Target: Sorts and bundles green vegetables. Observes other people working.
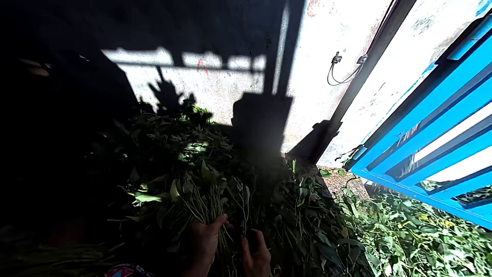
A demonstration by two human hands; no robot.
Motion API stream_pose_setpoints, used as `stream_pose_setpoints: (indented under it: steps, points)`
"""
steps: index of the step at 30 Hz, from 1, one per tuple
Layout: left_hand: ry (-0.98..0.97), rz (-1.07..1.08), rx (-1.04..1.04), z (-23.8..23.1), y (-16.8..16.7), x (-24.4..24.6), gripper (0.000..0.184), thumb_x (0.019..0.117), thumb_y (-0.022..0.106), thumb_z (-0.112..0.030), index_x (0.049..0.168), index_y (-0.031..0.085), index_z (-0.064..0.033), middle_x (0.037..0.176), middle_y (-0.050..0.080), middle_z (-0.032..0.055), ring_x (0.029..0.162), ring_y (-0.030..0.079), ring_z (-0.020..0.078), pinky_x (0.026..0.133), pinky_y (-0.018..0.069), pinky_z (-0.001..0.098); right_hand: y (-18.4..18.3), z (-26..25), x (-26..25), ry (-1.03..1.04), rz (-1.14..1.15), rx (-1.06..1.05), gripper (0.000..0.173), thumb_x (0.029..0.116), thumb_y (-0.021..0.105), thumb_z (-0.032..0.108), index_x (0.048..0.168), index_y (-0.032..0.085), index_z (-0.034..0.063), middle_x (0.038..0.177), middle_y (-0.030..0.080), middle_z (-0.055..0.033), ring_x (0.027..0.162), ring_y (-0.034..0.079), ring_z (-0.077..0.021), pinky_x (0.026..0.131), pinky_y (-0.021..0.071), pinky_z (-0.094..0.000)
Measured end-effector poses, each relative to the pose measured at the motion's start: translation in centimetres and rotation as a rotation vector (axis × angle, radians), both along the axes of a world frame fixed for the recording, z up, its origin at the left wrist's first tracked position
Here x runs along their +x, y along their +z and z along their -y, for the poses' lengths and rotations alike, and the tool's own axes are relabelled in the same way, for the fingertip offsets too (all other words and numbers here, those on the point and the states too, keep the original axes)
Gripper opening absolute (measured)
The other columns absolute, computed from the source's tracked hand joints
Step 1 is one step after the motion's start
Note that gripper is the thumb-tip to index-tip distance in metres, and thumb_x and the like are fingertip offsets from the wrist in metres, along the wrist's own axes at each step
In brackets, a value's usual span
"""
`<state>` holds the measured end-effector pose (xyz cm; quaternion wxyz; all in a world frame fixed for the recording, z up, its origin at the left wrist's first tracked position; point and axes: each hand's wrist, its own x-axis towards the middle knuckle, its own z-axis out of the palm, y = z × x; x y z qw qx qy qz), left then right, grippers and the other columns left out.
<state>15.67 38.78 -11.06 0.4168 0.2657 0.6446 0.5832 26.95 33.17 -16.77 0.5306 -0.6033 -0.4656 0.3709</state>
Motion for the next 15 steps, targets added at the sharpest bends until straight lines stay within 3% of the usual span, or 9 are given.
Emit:
stream_pose_setpoints:
  steps: [8, 12, 15]
  points:
    - [-0.233, 0.025, -0.084, 1.0, 0.1, -0.3, 0.045, 0.0685, 0.088, 0.007, 0.107, 0.064, 0.0071, 0.091, 0.075, 0.0155, 0.083, 0.075, 0.0229, 0.079, 0.0639, 0.0357, 0.0, 0.3, -0.1, 0.141, 0.117, 0.048, 0.018, 0.0953, 0.068, 0.016, 0.107, 0.07, 0.0035, 0.083, 0.072, -0.0038, 0.072, 0.069, -0.0133, 0.068, 0.0599, -0.0358]
    - [-0.257, 0.105, -0.098, 0.9, 1.0, -0.7, 0.048, 0.0656, 0.085, 0.014, 0.106, 0.06, 0.0089, 0.089, 0.074, 0.0192, 0.079, 0.075, 0.0273, 0.074, 0.0649, 0.038, 0.1, 0.4, 0.4, 0.244, 0.2, 0.052, 0.021, 0.0975, 0.065, 0.021, 0.109, 0.072, 0.0048, 0.088, 0.074, -0.0045, 0.079, 0.072, -0.0147, 0.075, 0.061, -0.0377]
    - [-0.165, 0.081, -0.08, 0.8, 1.4, -0.6, 0.04, 0.0668, 0.081, 0.018, 0.1, 0.061, 0.0089, 0.081, 0.073, 0.0181, 0.07, 0.074, 0.0251, 0.066, 0.0635, 0.0351, 0.5, 1.0, 0.3, 0.269, 0.454, 0.054, 0.026, 0.0994, 0.057, 0.025, 0.095, 0.072, 0.0046, 0.075, 0.068, -0.0075, 0.072, 0.07, -0.0228, 0.066, 0.0583, -0.0432]
